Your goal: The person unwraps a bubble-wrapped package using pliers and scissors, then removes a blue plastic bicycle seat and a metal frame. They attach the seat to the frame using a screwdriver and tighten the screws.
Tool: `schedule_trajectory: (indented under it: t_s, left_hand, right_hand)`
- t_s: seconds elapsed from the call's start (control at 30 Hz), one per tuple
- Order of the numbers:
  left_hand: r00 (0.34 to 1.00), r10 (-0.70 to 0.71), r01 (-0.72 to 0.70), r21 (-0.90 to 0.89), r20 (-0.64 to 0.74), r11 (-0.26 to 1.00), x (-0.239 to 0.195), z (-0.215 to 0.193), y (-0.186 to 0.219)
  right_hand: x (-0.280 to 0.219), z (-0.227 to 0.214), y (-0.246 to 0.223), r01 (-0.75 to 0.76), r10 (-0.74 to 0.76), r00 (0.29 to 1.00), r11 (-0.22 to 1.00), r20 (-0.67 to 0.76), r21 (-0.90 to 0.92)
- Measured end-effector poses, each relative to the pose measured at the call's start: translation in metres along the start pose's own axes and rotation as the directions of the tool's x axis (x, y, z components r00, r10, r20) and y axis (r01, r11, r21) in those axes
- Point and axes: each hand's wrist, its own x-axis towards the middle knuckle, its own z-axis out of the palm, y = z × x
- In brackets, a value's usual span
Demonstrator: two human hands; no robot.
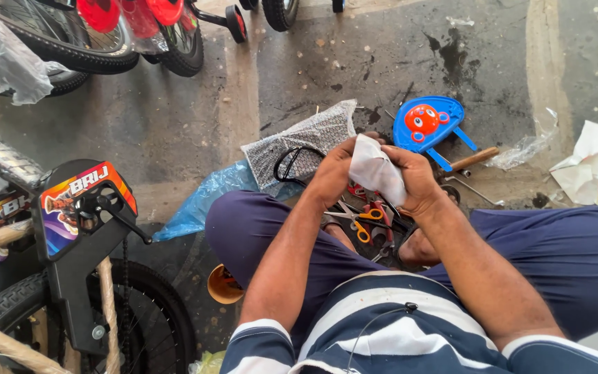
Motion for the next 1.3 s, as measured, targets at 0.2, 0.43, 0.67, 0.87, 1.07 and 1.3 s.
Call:
schedule_trajectory:
  t_s: [0.2,0.43,0.67,0.87,1.07,1.3]
  left_hand:
    - [0.984,0.090,-0.078,-0.082,0.156,0.994,-0.011,0.007,0.011]
    - [0.940,0.283,-0.105,0.628,-0.191,0.771,-0.007,0.016,0.004]
    - [0.932,0.292,-0.013,0.785,-0.216,0.620,-0.007,0.015,0.013]
    - [0.953,0.277,-0.070,0.797,-0.124,0.600,-0.009,0.019,0.015]
    - [0.925,0.252,0.064,0.771,-0.284,0.633,-0.013,0.029,0.020]
    - [0.947,0.318,-0.122,0.861,-0.048,0.494,-0.018,0.040,0.008]
  right_hand:
    - [0.007,-0.017,0.020,-0.076,0.079,0.996,0.995,0.046,-0.062]
    - [-0.004,-0.012,0.034,0.014,-0.011,1.000,0.958,0.011,-0.288]
    - [-0.024,0.002,0.020,0.087,-0.035,0.956,0.982,0.291,-0.169]
    - [-0.004,-0.022,0.035,0.053,-0.025,0.995,0.955,0.101,-0.291]
    - [0.000,-0.026,0.035,0.188,-0.189,0.981,0.982,-0.044,-0.034]
    - [0.002,-0.021,0.030,0.287,-0.277,0.956,0.952,-0.096,0.104]
